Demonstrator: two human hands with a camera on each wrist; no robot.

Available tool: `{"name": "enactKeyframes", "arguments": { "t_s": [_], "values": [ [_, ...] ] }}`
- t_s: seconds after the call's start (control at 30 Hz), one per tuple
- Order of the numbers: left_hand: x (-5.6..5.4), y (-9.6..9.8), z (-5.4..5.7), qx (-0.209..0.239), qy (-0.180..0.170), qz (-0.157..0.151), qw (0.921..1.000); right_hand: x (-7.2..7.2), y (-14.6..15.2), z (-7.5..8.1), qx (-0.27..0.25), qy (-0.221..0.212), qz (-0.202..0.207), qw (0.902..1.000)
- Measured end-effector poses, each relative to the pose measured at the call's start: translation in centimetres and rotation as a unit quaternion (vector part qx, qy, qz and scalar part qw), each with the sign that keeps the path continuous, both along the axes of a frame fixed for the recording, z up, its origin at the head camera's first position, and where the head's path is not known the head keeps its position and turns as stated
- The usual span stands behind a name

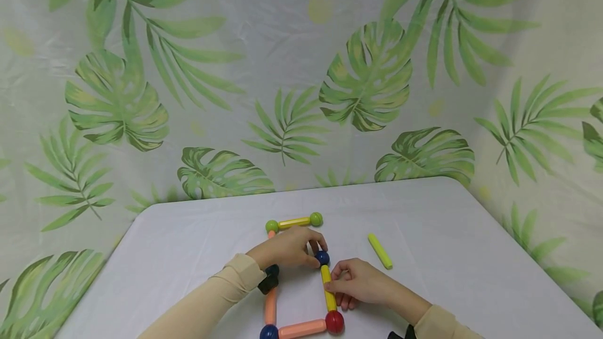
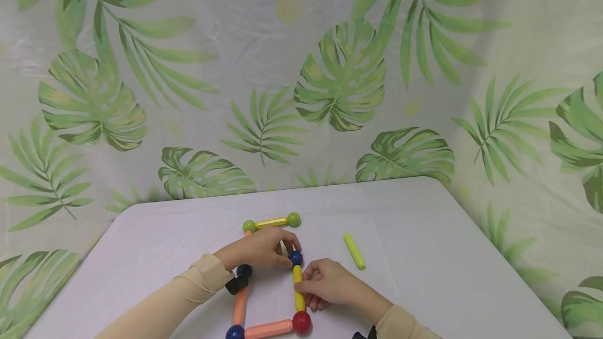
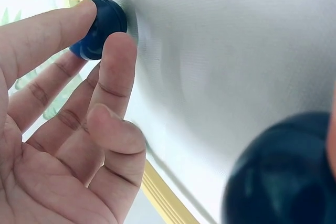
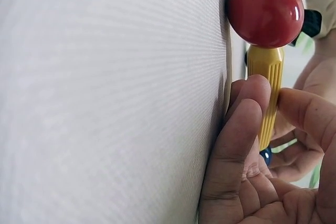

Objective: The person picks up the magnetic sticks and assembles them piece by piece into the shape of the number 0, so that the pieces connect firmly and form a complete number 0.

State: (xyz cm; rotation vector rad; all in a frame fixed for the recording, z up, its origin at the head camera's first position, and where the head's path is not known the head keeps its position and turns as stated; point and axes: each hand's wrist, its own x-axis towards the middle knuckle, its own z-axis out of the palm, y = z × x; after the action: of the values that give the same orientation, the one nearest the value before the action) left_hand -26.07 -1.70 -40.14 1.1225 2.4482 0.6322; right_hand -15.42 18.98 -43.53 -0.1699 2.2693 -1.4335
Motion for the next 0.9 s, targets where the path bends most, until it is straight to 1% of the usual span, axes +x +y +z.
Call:
{"name": "enactKeyframes", "arguments": {
  "t_s": [0.33, 0.47, 0.6, 0.7, 0.77, 0.83, 0.9],
  "values": [
    [0.1, 0.2, 0.1, 0.002, -0.008, -0.003, 1.0000, 0.1, 0.0, 0.2, 0.002, -0.005, -0.004, 1.0000],
    [0.2, 0.3, 0.1, 0.005, -0.010, -0.003, 0.9999, 0.1, 0.2, 0.3, 0.014, -0.005, -0.006, 0.9999],
    [0.2, 0.4, 0.1, 0.007, -0.012, -0.005, 0.9999, 0.0, 0.9, 0.8, 0.030, 0.001, -0.014, 0.9995],
    [0.1, 0.4, 0.3, 0.009, -0.011, -0.006, 0.9999, -0.2, 1.8, 1.4, 0.039, 0.018, -0.024, 0.9988],
    [0.0, 0.3, 0.6, 0.014, -0.007, -0.007, 0.9998, -0.5, 2.6, 1.8, 0.050, 0.041, -0.034, 0.9973],
    [-0.2, 0.2, 0.9, 0.021, 0.003, -0.009, 0.9997, -0.7, 3.4, 2.2, 0.073, 0.074, -0.049, 0.9933],
    [-0.6, 0.0, 1.3, 0.026, 0.019, -0.009, 0.9995, -1.0, 4.2, 2.5, 0.103, 0.106, -0.069, 0.9865]
  ]
}}
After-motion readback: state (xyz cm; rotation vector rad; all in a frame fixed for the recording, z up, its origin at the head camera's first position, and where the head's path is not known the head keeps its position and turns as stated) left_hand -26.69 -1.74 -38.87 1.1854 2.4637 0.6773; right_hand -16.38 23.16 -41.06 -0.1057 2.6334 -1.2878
